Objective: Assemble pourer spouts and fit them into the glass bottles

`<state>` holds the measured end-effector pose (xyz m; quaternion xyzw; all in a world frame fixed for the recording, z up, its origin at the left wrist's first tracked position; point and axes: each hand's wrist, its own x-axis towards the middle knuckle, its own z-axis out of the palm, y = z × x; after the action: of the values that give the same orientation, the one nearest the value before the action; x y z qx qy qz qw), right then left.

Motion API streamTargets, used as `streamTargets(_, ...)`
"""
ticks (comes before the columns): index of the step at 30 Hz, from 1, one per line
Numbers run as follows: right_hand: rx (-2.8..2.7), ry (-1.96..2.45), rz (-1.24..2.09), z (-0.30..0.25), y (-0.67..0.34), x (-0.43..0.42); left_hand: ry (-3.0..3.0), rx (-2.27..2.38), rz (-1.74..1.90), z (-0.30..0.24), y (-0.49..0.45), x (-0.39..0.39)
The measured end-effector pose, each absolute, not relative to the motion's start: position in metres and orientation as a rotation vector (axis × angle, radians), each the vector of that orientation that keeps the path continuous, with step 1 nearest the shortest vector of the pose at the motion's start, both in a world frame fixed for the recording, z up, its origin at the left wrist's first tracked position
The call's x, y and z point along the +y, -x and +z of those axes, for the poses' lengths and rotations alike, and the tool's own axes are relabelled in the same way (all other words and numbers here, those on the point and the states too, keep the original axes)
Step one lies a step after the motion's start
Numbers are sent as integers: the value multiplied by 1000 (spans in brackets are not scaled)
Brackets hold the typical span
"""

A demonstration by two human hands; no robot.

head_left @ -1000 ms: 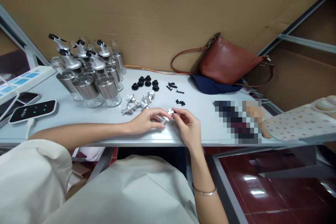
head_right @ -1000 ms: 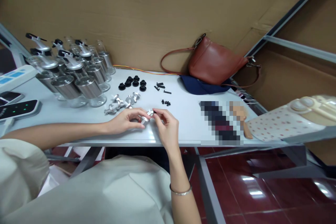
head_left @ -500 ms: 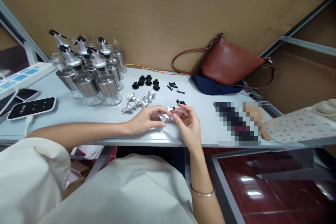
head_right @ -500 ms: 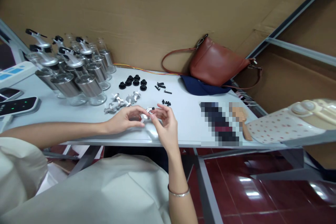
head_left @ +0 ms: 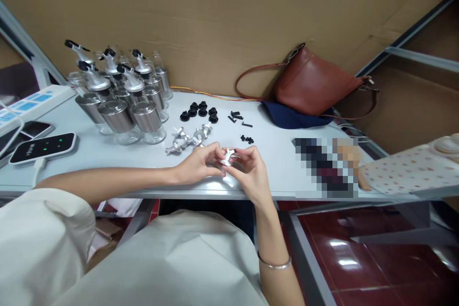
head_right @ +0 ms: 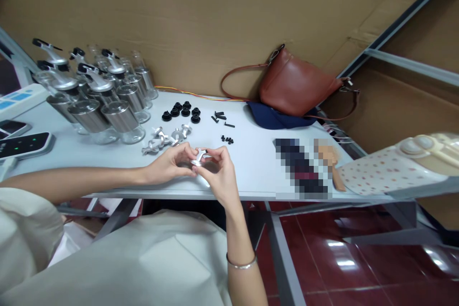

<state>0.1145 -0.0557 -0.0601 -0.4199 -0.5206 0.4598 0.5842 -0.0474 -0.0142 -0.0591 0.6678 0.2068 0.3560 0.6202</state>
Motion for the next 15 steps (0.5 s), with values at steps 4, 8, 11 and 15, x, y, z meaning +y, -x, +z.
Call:
streamTargets(4, -1165, 927, 1112, -59, -112, -57, -1918, 589, 831, -54, 49, -18)
streamTargets(8, -1112, 885, 1172, -59, -108, -59, -2333, 719, 926, -53, 51, -20)
streamTargets(11, -1105, 915, 1180, -58, -108, -58, -2476, 722, 1170, -52, 52, -28)
streamTargets(15, -1051, 912, 1162, -59, -103, -57, -2777, -76, 1116, -51, 38, -70)
